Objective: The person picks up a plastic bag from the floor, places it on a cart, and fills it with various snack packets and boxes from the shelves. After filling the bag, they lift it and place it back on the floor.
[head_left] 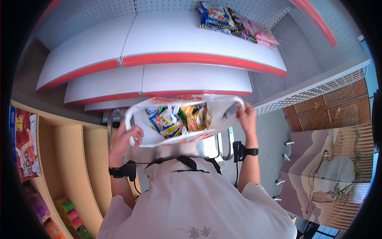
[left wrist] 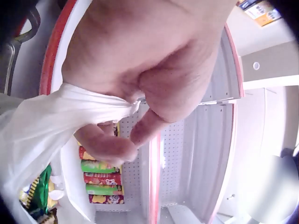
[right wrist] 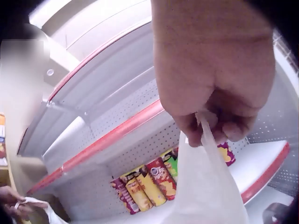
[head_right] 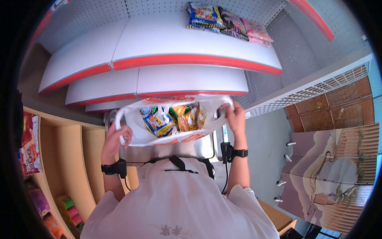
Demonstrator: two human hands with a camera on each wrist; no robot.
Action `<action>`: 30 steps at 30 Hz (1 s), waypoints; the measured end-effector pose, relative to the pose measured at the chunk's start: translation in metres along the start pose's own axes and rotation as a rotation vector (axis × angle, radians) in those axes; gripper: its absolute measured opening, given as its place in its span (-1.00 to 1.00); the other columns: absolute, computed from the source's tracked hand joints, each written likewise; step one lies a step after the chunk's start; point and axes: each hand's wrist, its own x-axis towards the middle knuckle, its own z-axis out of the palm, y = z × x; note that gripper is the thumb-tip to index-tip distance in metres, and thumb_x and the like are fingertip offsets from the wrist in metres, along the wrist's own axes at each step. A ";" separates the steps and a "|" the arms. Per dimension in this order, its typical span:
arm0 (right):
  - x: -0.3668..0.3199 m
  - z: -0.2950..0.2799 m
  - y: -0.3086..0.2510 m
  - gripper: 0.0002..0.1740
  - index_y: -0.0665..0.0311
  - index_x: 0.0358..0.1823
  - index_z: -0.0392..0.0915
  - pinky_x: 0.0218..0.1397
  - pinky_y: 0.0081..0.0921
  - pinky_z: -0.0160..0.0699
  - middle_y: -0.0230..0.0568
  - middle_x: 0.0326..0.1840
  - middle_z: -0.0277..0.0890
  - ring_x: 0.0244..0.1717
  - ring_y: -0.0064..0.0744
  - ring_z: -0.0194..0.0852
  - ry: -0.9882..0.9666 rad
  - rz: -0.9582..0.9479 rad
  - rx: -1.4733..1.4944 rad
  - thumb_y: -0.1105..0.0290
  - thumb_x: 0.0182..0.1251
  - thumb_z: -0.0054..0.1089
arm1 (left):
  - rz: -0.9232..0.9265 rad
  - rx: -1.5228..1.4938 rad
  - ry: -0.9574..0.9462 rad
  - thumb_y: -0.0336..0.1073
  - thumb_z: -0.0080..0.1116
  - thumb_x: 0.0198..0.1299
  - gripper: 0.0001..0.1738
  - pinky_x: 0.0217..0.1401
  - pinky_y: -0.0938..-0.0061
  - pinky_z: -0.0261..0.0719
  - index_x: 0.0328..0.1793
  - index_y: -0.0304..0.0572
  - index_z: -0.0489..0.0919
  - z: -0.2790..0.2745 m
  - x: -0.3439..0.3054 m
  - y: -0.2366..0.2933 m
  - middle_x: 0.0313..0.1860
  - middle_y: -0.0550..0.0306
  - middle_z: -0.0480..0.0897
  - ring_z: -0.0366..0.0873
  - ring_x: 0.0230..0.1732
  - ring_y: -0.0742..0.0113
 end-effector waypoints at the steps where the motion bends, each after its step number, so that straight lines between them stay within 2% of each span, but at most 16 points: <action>1: 0.004 0.007 0.012 -0.72 0.37 0.01 0.54 -0.46 -0.54 0.42 -0.37 -0.55 0.48 -0.53 -0.64 0.38 0.012 -0.079 -0.086 0.43 0.31 0.09 | 0.024 -0.008 -0.005 -0.33 -0.02 0.32 -0.31 -0.69 0.58 0.42 0.52 -0.04 -0.02 -0.002 0.006 -0.008 -0.35 -0.02 0.53 0.51 -0.54 0.34; 2: 0.005 0.012 0.011 -0.66 0.37 0.07 0.49 -0.38 -0.44 0.52 -0.21 -0.50 0.56 -0.51 -0.45 0.50 -0.003 -0.126 -0.136 0.43 0.28 0.11 | 0.051 0.008 -0.014 -0.35 -0.01 0.32 -0.35 -0.66 0.57 0.43 0.50 -0.06 0.04 -0.002 0.010 -0.018 -0.39 0.03 0.54 0.50 -0.55 0.37; 3: 0.004 0.014 -0.005 -0.58 0.36 0.13 0.46 -0.29 -0.36 0.58 -0.03 -0.39 0.60 -0.46 -0.20 0.55 -0.023 -0.153 -0.436 0.43 0.22 0.17 | 0.079 0.019 -0.022 -0.37 -0.01 0.32 -0.38 -0.63 0.56 0.44 0.48 -0.09 0.10 0.001 0.014 -0.023 -0.43 0.08 0.55 0.50 -0.56 0.40; 4: -0.002 0.016 -0.022 -0.52 0.33 0.14 0.45 -0.22 -0.32 0.59 0.02 -0.31 0.59 -0.38 -0.03 0.57 -0.008 -0.225 -0.516 0.43 0.16 0.24 | 0.070 -0.039 -0.035 -0.42 -0.02 0.30 -0.39 -0.60 0.58 0.45 0.48 -0.08 0.13 0.006 0.014 -0.022 -0.44 0.07 0.55 0.50 -0.53 0.41; 7: 0.006 0.019 -0.073 -0.55 0.31 0.09 0.48 -0.21 -0.36 0.58 -0.01 -0.24 0.59 -0.33 -0.12 0.59 0.051 -0.416 -0.645 0.41 0.13 0.28 | 0.095 -0.140 -0.082 -0.43 -0.02 0.30 -0.36 -0.59 0.57 0.45 0.50 -0.05 0.10 0.012 0.021 -0.031 -0.41 0.06 0.55 0.51 -0.51 0.42; 9: 0.027 0.023 -0.125 -0.63 0.32 -0.01 0.54 -0.23 -0.40 0.57 -0.03 -0.24 0.61 -0.34 -0.18 0.61 -0.013 -0.455 -0.459 0.38 0.13 0.30 | 0.061 -0.133 -0.073 -0.42 -0.01 0.30 -0.33 -0.59 0.57 0.46 0.51 -0.01 0.07 0.018 0.018 -0.028 -0.37 0.06 0.56 0.51 -0.48 0.43; 11: 0.061 0.029 -0.158 -0.77 0.42 -0.17 0.59 -0.20 -0.54 0.55 -0.13 -0.30 0.64 -0.29 -0.47 0.59 0.041 -0.489 -0.373 0.42 0.20 0.25 | 0.067 -0.155 -0.071 -0.42 0.00 0.30 -0.32 -0.60 0.57 0.47 0.52 0.01 0.06 0.020 0.017 -0.027 -0.35 0.06 0.56 0.51 -0.48 0.43; 14: 0.139 0.045 -0.168 -0.65 0.43 -0.04 0.52 -0.16 -0.49 0.59 -0.09 -0.28 0.64 -0.26 -0.38 0.63 0.168 -0.566 -0.413 0.38 0.18 0.25 | 0.069 -0.166 -0.068 -0.40 0.01 0.30 -0.31 -0.60 0.58 0.47 0.52 0.02 0.05 0.017 0.016 -0.027 -0.31 0.07 0.57 0.52 -0.46 0.44; 17: 0.178 0.067 -0.176 -0.58 0.38 0.05 0.46 -0.13 -0.40 0.64 -0.06 -0.20 0.59 -0.24 -0.22 0.62 0.145 -0.507 -0.558 0.38 0.18 0.24 | 0.072 -0.174 -0.047 -0.39 0.04 0.29 -0.32 -0.61 0.58 0.47 0.51 0.02 0.08 0.014 0.013 -0.028 -0.30 0.07 0.58 0.52 -0.45 0.44; 19: 0.188 0.082 -0.186 -0.54 0.35 0.11 0.40 -0.12 -0.35 0.68 -0.01 -0.07 0.51 -0.18 -0.11 0.56 -0.115 0.045 0.343 0.35 0.20 0.25 | 0.075 -0.180 -0.029 -0.39 0.05 0.29 -0.32 -0.61 0.58 0.47 0.51 0.02 0.09 0.011 0.010 -0.029 -0.30 0.08 0.58 0.52 -0.45 0.45; 20: 0.197 0.087 -0.188 -0.54 0.35 0.11 0.40 -0.12 -0.35 0.68 -0.01 -0.07 0.51 -0.18 -0.11 0.56 -0.126 0.038 0.333 0.35 0.20 0.25 | 0.073 -0.195 -0.030 -0.39 0.06 0.28 -0.33 -0.60 0.58 0.47 0.50 0.01 0.11 0.009 0.009 -0.030 -0.30 0.08 0.58 0.52 -0.45 0.44; 22: 0.224 0.094 -0.182 -0.58 0.29 0.11 0.42 -0.22 -0.36 0.73 -0.11 -0.13 0.53 -0.23 -0.12 0.56 -0.146 0.356 1.040 0.29 0.27 0.20 | 0.074 -0.219 -0.027 -0.39 0.07 0.28 -0.33 -0.60 0.58 0.47 0.49 0.01 0.13 0.005 0.007 -0.031 -0.30 0.09 0.58 0.52 -0.45 0.44; 24: 0.253 0.101 -0.176 -0.56 0.32 0.04 0.43 -0.31 -0.43 0.72 -0.04 -0.13 0.52 -0.22 -0.16 0.54 -0.144 0.383 1.097 0.17 0.28 0.23 | 0.045 -0.241 -0.011 -0.41 0.07 0.27 -0.34 -0.59 0.58 0.47 0.48 0.00 0.14 0.005 0.007 -0.030 -0.29 0.09 0.58 0.53 -0.45 0.44; 26: 0.275 0.102 -0.180 -0.48 0.35 0.08 0.39 -0.32 -0.46 0.71 0.00 0.00 0.44 -0.05 -0.09 0.44 -0.423 0.552 1.279 0.12 0.28 0.24 | 0.060 -0.251 -0.025 -0.41 0.08 0.27 -0.34 -0.59 0.58 0.47 0.48 0.00 0.14 0.002 0.009 -0.029 -0.29 0.09 0.58 0.53 -0.45 0.44; 28: 0.288 0.107 -0.189 -0.53 0.30 0.00 0.47 -0.44 -0.53 0.64 -0.11 -0.13 0.50 -0.16 -0.18 0.47 -0.341 0.661 1.277 0.06 0.29 0.21 | 0.069 -0.256 -0.041 -0.42 0.08 0.27 -0.33 -0.59 0.58 0.47 0.49 0.00 0.14 -0.001 0.009 -0.029 -0.29 0.09 0.58 0.53 -0.46 0.44; 30: 0.298 0.114 -0.192 -0.63 0.19 -0.10 0.56 -0.53 -0.61 0.53 -0.24 -0.31 0.54 -0.37 -0.34 0.43 -0.308 0.555 1.329 0.05 0.32 0.17 | 0.076 -0.237 -0.068 -0.42 0.07 0.27 -0.33 -0.59 0.57 0.47 0.49 0.00 0.13 -0.005 0.010 -0.029 -0.29 0.09 0.57 0.53 -0.45 0.43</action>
